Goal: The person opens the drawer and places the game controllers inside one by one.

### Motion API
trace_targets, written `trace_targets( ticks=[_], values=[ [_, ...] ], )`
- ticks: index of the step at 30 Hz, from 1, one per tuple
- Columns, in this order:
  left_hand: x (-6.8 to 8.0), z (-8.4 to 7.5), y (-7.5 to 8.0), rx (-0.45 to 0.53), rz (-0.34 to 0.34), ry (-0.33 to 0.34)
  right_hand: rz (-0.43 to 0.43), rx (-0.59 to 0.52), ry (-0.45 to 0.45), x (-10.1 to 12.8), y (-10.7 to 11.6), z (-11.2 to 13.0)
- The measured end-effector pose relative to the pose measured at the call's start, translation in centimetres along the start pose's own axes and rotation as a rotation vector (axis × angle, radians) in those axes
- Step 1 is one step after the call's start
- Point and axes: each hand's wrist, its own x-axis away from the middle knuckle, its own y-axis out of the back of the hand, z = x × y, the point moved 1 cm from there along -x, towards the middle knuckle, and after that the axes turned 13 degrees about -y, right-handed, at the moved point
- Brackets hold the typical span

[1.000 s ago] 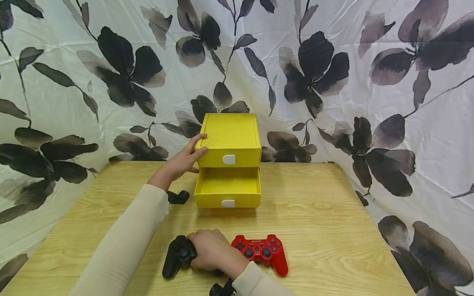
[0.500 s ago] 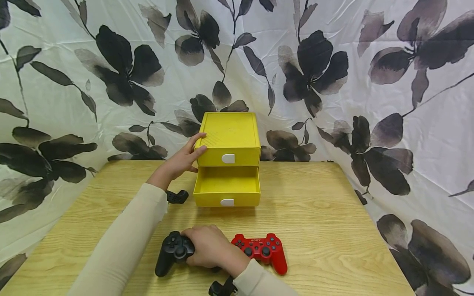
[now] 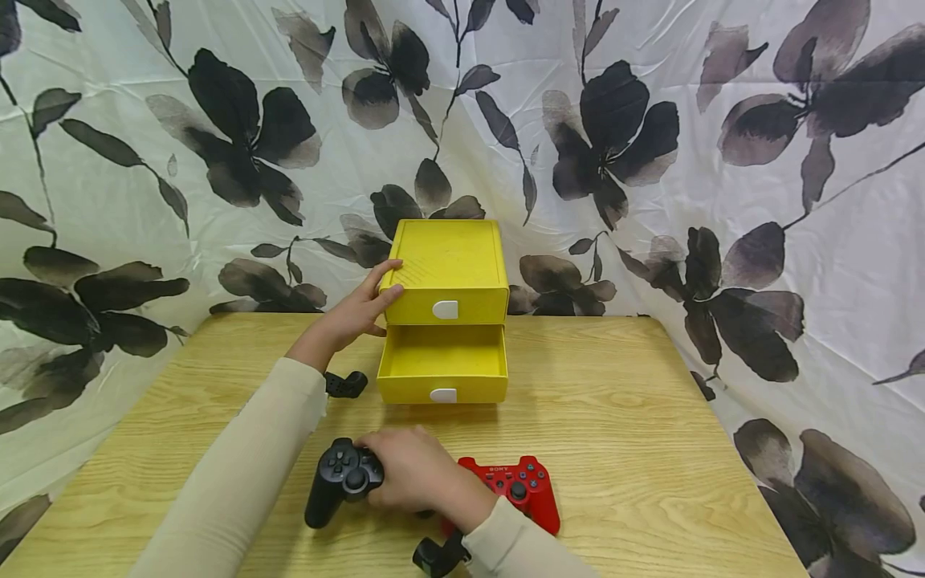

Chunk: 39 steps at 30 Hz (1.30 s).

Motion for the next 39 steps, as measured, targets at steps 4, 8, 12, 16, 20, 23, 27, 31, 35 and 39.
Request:
trace_targets(
  ticks=[4, 8, 12, 16, 20, 23, 27, 31, 35, 39],
  values=[
    [0.7, -1.4, -0.2, 0.004, 0.012, 0.007, -0.027, 0.027, 0.008, 0.1, 0.7, -0.1],
    [0.9, -1.8, -0.3, -0.011, 0.012, 0.007, -0.046, 0.04, -0.002, 0.3, 1.4, -0.3],
    [0.9, -1.8, -0.3, -0.026, 0.013, 0.001, -0.075, 0.054, -0.006, 0.3, 2.3, -0.6],
    [1.0, -1.8, -0.3, -0.033, 0.014, -0.001, -0.091, 0.063, -0.012, 0.4, 3.3, -0.8],
    [0.9, -1.9, -0.3, -0.037, 0.008, 0.003, -0.096, 0.062, -0.015, 0.5, 4.2, -0.9],
    [0.9, -1.9, -0.4, -0.048, 0.0, 0.003, -0.103, 0.055, -0.015, 0.6, 4.9, -1.0],
    [1.0, -1.9, -0.5, -0.058, -0.012, 0.0, -0.122, 0.047, -0.007, 0.7, 5.8, -1.1],
    [0.9, -1.9, -0.6, -0.056, -0.022, -0.001, -0.145, 0.041, 0.0, 0.7, 6.6, -1.4],
    [0.9, -1.9, -0.6, -0.056, -0.028, 0.003, -0.159, 0.039, -0.009, 0.7, 7.5, -1.6],
    [1.0, -2.0, -0.6, -0.059, -0.031, 0.006, -0.176, 0.037, -0.016, 0.6, 8.4, -1.8]
  ],
)
